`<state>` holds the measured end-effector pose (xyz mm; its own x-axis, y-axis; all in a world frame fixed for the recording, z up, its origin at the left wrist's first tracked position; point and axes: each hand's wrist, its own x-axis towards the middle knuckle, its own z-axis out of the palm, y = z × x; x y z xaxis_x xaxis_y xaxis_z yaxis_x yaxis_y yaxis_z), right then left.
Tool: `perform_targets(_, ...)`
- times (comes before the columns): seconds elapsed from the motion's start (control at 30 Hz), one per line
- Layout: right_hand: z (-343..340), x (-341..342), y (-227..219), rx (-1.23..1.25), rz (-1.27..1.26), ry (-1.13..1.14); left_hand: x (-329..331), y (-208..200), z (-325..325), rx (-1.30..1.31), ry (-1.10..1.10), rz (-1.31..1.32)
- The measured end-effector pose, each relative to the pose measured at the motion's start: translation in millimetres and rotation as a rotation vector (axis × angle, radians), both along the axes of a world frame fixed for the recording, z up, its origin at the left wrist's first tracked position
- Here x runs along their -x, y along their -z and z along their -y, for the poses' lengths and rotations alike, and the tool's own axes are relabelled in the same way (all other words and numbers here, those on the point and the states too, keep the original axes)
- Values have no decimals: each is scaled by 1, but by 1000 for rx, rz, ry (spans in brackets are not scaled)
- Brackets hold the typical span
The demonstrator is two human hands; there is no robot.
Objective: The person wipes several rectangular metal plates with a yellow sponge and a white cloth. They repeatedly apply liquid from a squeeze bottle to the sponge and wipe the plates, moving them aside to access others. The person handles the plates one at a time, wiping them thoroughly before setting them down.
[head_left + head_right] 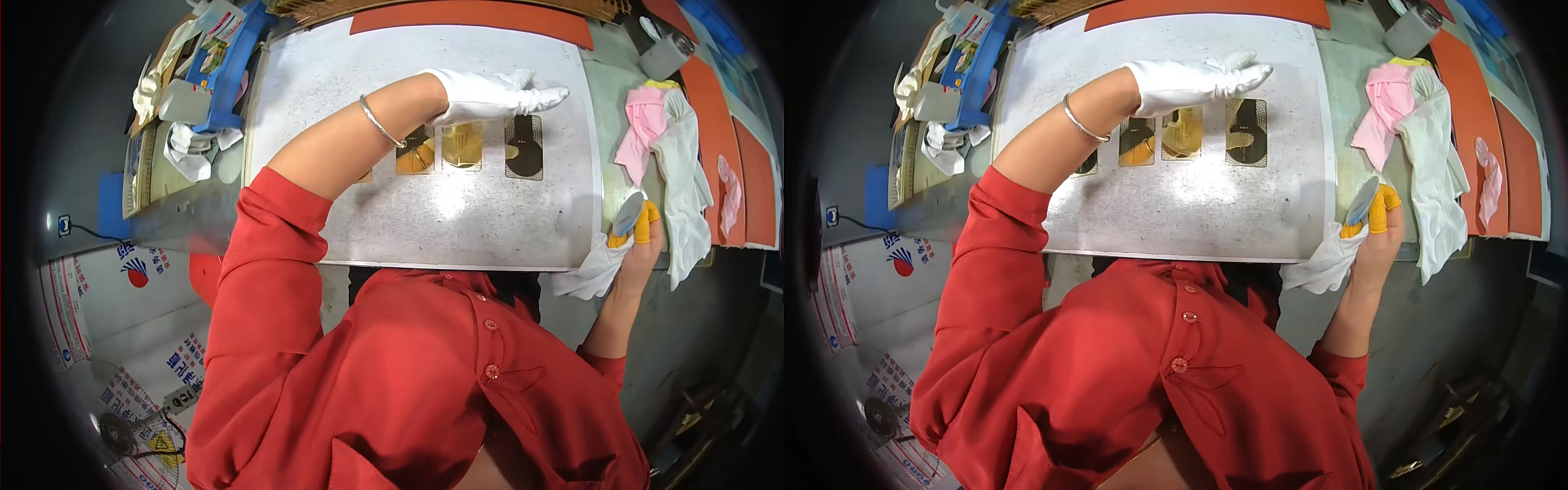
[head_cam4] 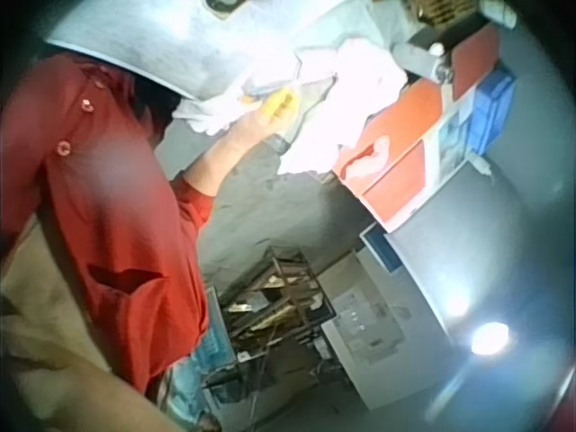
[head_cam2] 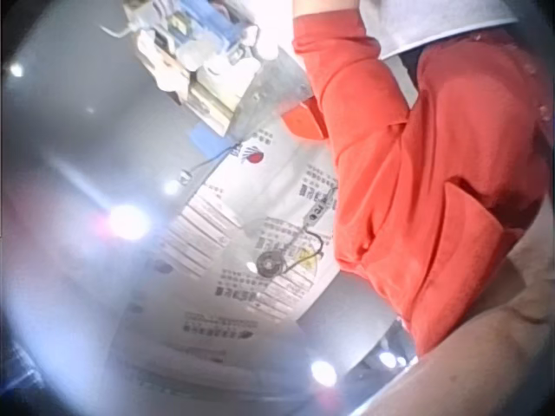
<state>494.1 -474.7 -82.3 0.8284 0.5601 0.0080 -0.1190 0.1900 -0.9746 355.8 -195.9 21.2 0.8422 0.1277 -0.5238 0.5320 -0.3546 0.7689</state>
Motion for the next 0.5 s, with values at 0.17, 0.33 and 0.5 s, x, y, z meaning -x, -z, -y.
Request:
perform_targets(0.17,-3,3,-2,-12,-18,27,-16,9,6,12,-4,53)
perform_targets(0.33,2,0,1,-34,-32,-49,-30,11,22,22,23,156)
perform_targets(0.5,0,4,-7,-35,-41,-18,-56,15,40,-97,66,134)
